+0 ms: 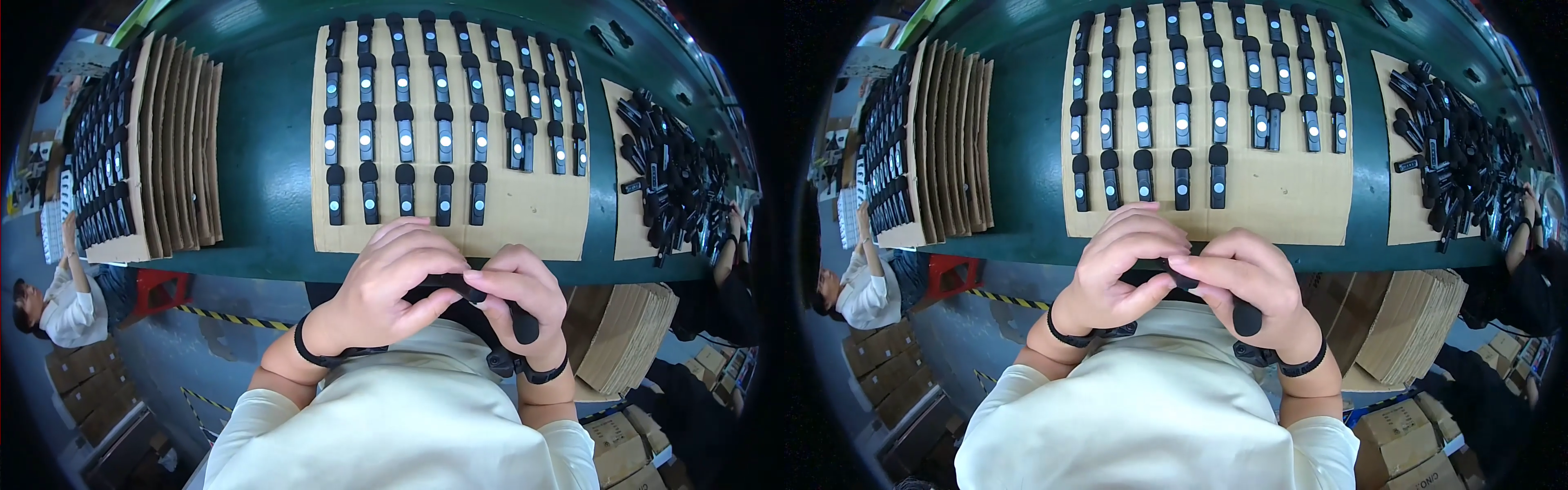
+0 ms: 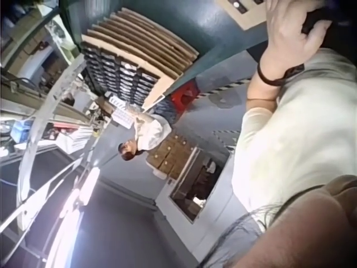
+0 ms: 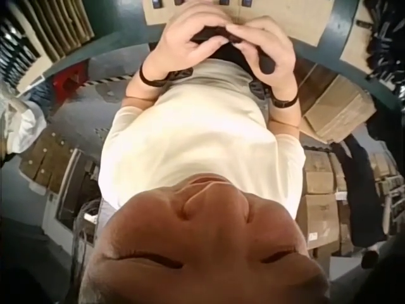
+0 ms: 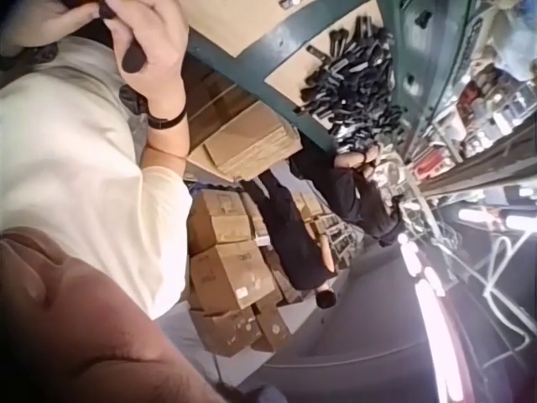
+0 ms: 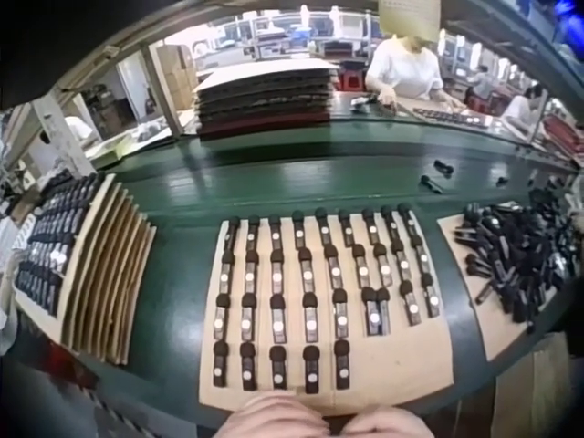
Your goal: The person picks up a microphone from a cardboard sheet, attaches a foam windscreen to it, and then places the assembled unit onto a conveyor belt before repeating the process.
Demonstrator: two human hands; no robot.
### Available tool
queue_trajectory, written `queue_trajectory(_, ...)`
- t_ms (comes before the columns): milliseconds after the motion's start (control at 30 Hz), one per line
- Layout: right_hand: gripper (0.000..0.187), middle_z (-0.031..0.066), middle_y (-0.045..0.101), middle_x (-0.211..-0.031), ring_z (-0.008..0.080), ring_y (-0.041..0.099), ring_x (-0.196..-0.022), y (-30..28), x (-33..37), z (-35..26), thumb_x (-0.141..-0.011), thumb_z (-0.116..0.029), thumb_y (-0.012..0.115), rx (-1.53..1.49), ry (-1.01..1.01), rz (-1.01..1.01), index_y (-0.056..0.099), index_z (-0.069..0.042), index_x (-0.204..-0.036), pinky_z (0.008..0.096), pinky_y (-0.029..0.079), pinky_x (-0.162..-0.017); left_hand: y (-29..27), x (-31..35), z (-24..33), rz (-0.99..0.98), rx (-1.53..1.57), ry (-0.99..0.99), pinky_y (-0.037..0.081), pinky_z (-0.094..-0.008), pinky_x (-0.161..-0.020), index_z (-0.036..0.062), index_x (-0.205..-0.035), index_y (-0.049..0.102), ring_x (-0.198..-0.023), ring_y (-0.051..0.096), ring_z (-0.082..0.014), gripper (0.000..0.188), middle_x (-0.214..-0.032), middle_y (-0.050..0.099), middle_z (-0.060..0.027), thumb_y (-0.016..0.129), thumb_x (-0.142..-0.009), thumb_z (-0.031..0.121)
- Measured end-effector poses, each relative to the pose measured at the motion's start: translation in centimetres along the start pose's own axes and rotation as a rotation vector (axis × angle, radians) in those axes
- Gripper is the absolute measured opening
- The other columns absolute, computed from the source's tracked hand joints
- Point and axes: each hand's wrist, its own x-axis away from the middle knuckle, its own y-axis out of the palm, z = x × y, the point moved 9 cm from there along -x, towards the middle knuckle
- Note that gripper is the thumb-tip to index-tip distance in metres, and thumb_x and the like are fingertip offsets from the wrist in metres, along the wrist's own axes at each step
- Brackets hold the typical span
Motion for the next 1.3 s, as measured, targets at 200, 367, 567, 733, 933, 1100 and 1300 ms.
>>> queue_trajectory(200, 0.027, 0.0109, 0.064, -0.084, 0.0187, 0.055, -0.065, -0.2, -0.4, -0.3, -0.081, -0.003, 0.072, 0.138, -0.002, -0.011, 0.067, 0.002, -0.106, 0.0291, 0.044, -0.057, 0.0, -0.2, 0.3, -0.006, -0.094, 0.067, 0.048, -0.0475, -0.091, 0.0006, -0.101, 0.065, -0.096, 0.065, -0.031, 0.027, -0.104, 0.067, -0.0149, 0.075, -0.077, 0.008)
queue_trajectory(367, 0.029, 0.0134, 0.065, -0.087, 0.0229, 0.058, -0.065, -2.8, -0.1, 0.7, -0.076, -0.002, 0.075, 0.364, 0.068, 0.067, 0.067, 0.001, -0.104, 0.0323, 0.046, -0.057, -1.2, -0.2, 0.1, 0.049, -0.158, 0.042, 0.05, -0.0421, -0.085, -0.0007, -0.101, 0.065, -0.095, 0.064, -0.0321, 0.027, -0.104, 0.067, -0.0163, 0.073, -0.076, 0.005)
queue_trajectory(567, 0.032, 0.0102, 0.065, -0.089, 0.0264, 0.061, -0.072, -3.6, 0.7, 2.4, -0.072, -0.001, 0.075, 0.753, 0.024, 0.016, 0.068, -0.004, -0.103, 0.0359, 0.049, -0.06, -2.3, -0.3, 0.1, 0.116, -0.178, 0.038, 0.05, -0.04, -0.079, 0.0011, -0.1, 0.065, -0.089, 0.063, -0.0324, 0.032, -0.103, 0.065, -0.0146, 0.077, -0.071, 0.002)
queue_trajectory(733, 0.035, 0.0059, 0.061, -0.09, 0.0258, 0.061, -0.076, -2.6, 2.1, 3.7, -0.071, -0.002, 0.073, 0.785, 0.091, -0.078, 0.067, -0.006, -0.105, 0.0363, 0.049, -0.063, -2.3, 0.1, -0.4, 0.098, -0.181, 0.019, 0.051, -0.0386, -0.082, -0.0005, -0.098, 0.065, -0.093, 0.064, -0.0309, 0.024, -0.104, 0.067, -0.0165, 0.073, -0.075, 0.002)
queue_trajectory(933, 0.034, 0.0089, 0.063, -0.091, 0.029, 0.063, -0.078, -2.8, 1.3, 4.7, -0.072, -0.002, 0.077, 0.777, 0.106, -0.03, 0.066, -0.007, -0.105, 0.0378, 0.05, -0.064, -2.3, 0.1, -0.4, 0.104, -0.185, 0.018, 0.051, -0.0394, -0.079, 0.0009, -0.097, 0.066, -0.09, 0.064, -0.032, 0.027, -0.104, 0.066, -0.015, 0.075, -0.072, 0.002)
queue_trajectory(1100, 0.04, 0.0111, 0.063, -0.092, 0.0317, 0.063, -0.079, -2.9, 1.3, 4.8, -0.072, -0.004, 0.078, 0.745, 0.104, -0.025, 0.062, -0.007, -0.109, 0.0392, 0.051, -0.065, -1.7, 0.3, 0.0, 0.085, -0.188, 0.028, 0.051, -0.0403, -0.082, 0.002, -0.097, 0.065, -0.091, 0.064, -0.0316, 0.025, -0.103, 0.067, -0.0157, 0.075, -0.074, 0.004)
queue_trajectory(1300, 0.052, 0.0135, 0.062, -0.09, 0.0352, 0.062, -0.077, -1.9, 0.7, 2.5, -0.07, -0.004, 0.079, 0.663, 0.115, -0.04, 0.055, -0.007, -0.116, 0.0413, 0.051, -0.064, 0.8, -0.6, 1.9, 0.004, -0.154, 0.106, 0.051, -0.0416, -0.082, 0.0035, -0.099, 0.066, -0.089, 0.064, -0.032, 0.028, -0.1, 0.067, -0.0137, 0.078, -0.073, 0.008)
